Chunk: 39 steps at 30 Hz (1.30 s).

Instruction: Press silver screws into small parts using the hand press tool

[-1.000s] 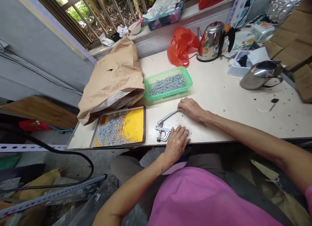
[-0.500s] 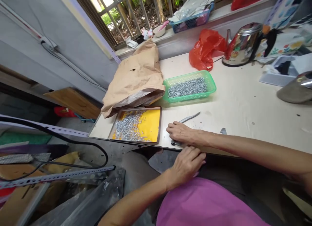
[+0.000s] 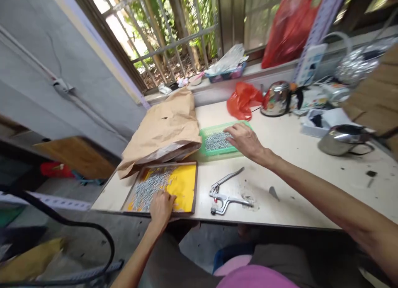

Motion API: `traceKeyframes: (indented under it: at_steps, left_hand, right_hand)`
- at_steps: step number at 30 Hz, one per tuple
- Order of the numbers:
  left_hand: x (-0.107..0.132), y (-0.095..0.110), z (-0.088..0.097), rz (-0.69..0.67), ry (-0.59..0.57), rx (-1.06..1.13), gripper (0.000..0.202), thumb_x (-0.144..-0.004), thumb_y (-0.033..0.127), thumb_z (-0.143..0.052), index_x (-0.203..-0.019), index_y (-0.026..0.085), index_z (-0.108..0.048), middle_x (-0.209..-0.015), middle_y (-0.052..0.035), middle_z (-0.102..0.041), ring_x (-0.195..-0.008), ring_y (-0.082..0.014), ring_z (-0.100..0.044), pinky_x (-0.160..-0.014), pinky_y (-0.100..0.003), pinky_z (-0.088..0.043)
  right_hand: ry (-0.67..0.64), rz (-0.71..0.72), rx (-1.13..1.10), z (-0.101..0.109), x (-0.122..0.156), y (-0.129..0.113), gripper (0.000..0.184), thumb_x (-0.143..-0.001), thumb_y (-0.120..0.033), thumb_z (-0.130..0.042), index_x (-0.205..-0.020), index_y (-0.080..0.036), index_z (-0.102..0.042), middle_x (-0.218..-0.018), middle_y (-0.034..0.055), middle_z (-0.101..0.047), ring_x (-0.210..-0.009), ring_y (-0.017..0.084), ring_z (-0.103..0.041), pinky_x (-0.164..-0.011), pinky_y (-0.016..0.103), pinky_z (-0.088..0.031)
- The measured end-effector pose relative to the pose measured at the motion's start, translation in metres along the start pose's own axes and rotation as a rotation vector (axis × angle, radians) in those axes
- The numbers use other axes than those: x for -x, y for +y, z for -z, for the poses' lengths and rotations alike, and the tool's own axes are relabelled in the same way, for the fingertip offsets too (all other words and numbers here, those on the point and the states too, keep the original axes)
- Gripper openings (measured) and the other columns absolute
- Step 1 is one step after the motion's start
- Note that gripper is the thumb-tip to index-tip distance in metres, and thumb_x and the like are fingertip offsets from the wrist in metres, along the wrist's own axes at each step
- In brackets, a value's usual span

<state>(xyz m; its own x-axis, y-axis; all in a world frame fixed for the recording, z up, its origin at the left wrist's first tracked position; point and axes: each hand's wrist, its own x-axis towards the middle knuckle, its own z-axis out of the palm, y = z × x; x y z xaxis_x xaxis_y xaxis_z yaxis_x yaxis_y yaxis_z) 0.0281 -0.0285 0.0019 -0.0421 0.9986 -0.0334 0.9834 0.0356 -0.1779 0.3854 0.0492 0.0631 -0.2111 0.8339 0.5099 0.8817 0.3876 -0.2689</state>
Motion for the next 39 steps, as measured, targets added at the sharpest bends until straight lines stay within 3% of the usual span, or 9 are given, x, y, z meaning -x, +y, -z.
traceKeyframes:
  at_steps: [4,9,11,14,18,23,28,34,39]
  left_hand:
    - [-0.01,-0.005,-0.003,-0.036,-0.013,0.033,0.026,-0.088,0.026,-0.045,-0.076,0.019,-0.066,-0.092,-0.0119,-0.07,-0.097,-0.0279,-0.061,-0.084,-0.034,-0.044]
    - [-0.018,-0.001,0.008,-0.054,-0.001,0.209,0.021,-0.081,0.028,-0.047,-0.067,0.021,-0.061,-0.079,-0.0095,-0.07,-0.084,-0.0263,-0.064,-0.074,-0.032,-0.045]
    - [-0.015,0.013,0.018,-0.033,-0.034,0.401,0.02,-0.077,0.033,-0.05,-0.066,0.02,-0.061,-0.072,-0.0066,-0.068,-0.074,-0.0232,-0.064,-0.068,-0.029,-0.045]
    - [-0.002,0.049,0.029,-0.067,-0.229,0.809,0.029,-0.073,0.046,-0.056,-0.065,0.018,-0.062,-0.06,-0.002,-0.062,-0.057,-0.0165,-0.058,-0.057,-0.025,-0.042]
    - [0.011,0.098,0.019,-0.056,-0.473,1.071,0.044,-0.065,0.057,-0.064,-0.073,0.014,-0.066,-0.05,0.0039,-0.049,-0.044,-0.0093,-0.041,-0.045,-0.022,-0.031]
    - [0.011,0.118,0.005,-0.078,-0.618,0.969,0.04,-0.066,0.053,-0.065,-0.072,0.013,-0.067,-0.044,0.0054,-0.044,-0.04,-0.0066,-0.035,-0.043,-0.021,-0.023]
    - [0.007,0.118,0.015,-0.151,-0.627,0.804,0.039,-0.07,0.052,-0.063,-0.056,0.015,-0.059,-0.04,0.005,-0.042,-0.04,-0.0071,-0.035,-0.045,-0.022,-0.024]
    - [0.005,0.118,0.017,-0.167,-0.639,0.699,0.036,-0.069,0.048,-0.064,-0.053,0.016,-0.06,-0.037,0.0046,-0.044,-0.041,-0.008,-0.037,-0.047,-0.023,-0.026]
    - [-0.003,0.116,0.014,-0.22,-0.768,0.71,0.038,-0.068,0.05,-0.064,-0.05,0.017,-0.057,-0.036,0.0054,-0.041,-0.038,-0.0067,-0.034,-0.046,-0.023,-0.025]
  right_hand:
    - [-0.087,0.052,-0.043,0.005,0.02,-0.004,0.013,-0.09,-0.021,-0.06,-0.101,-0.018,-0.067,-0.104,0.0111,-0.064,-0.098,0.024,-0.055,-0.085,0.037,-0.041]
    - [-0.397,0.135,-0.233,-0.014,0.099,-0.035,0.016,-0.094,-0.026,-0.055,-0.098,-0.017,-0.067,-0.096,0.0079,-0.064,-0.091,0.019,-0.058,-0.08,0.032,-0.043]
    - [-0.522,0.12,-0.227,-0.019,0.126,-0.038,0.017,-0.093,-0.031,-0.058,-0.097,-0.017,-0.067,-0.097,0.008,-0.063,-0.092,0.02,-0.058,-0.079,0.032,-0.043]
    - [-0.624,0.085,-0.189,-0.023,0.148,-0.035,0.015,-0.092,-0.027,-0.058,-0.097,-0.016,-0.066,-0.099,0.0089,-0.062,-0.093,0.021,-0.057,-0.08,0.032,-0.041]
    - [-0.662,0.051,-0.13,-0.024,0.154,-0.031,0.019,-0.097,-0.02,-0.047,-0.097,-0.014,-0.065,-0.099,0.0097,-0.062,-0.091,0.019,-0.056,-0.08,0.031,-0.038]
    - [-0.648,0.076,-0.08,-0.024,0.153,-0.03,0.019,-0.097,-0.02,-0.047,-0.093,-0.014,-0.065,-0.097,0.0096,-0.062,-0.089,0.02,-0.055,-0.076,0.031,-0.035]
    - [-0.605,0.07,-0.107,-0.029,0.158,-0.027,0.017,-0.096,-0.018,-0.048,-0.09,-0.015,-0.064,-0.094,0.0086,-0.061,-0.086,0.019,-0.054,-0.074,0.031,-0.033]
    - [-0.575,0.058,-0.109,-0.036,0.163,-0.025,0.016,-0.096,-0.018,-0.049,-0.09,-0.015,-0.064,-0.093,0.0087,-0.062,-0.086,0.02,-0.055,-0.074,0.032,-0.033]
    - [-0.583,0.051,-0.095,-0.038,0.165,-0.026,0.018,-0.096,-0.016,-0.047,-0.089,-0.015,-0.064,-0.093,0.0086,-0.061,-0.084,0.019,-0.054,-0.074,0.031,-0.034]
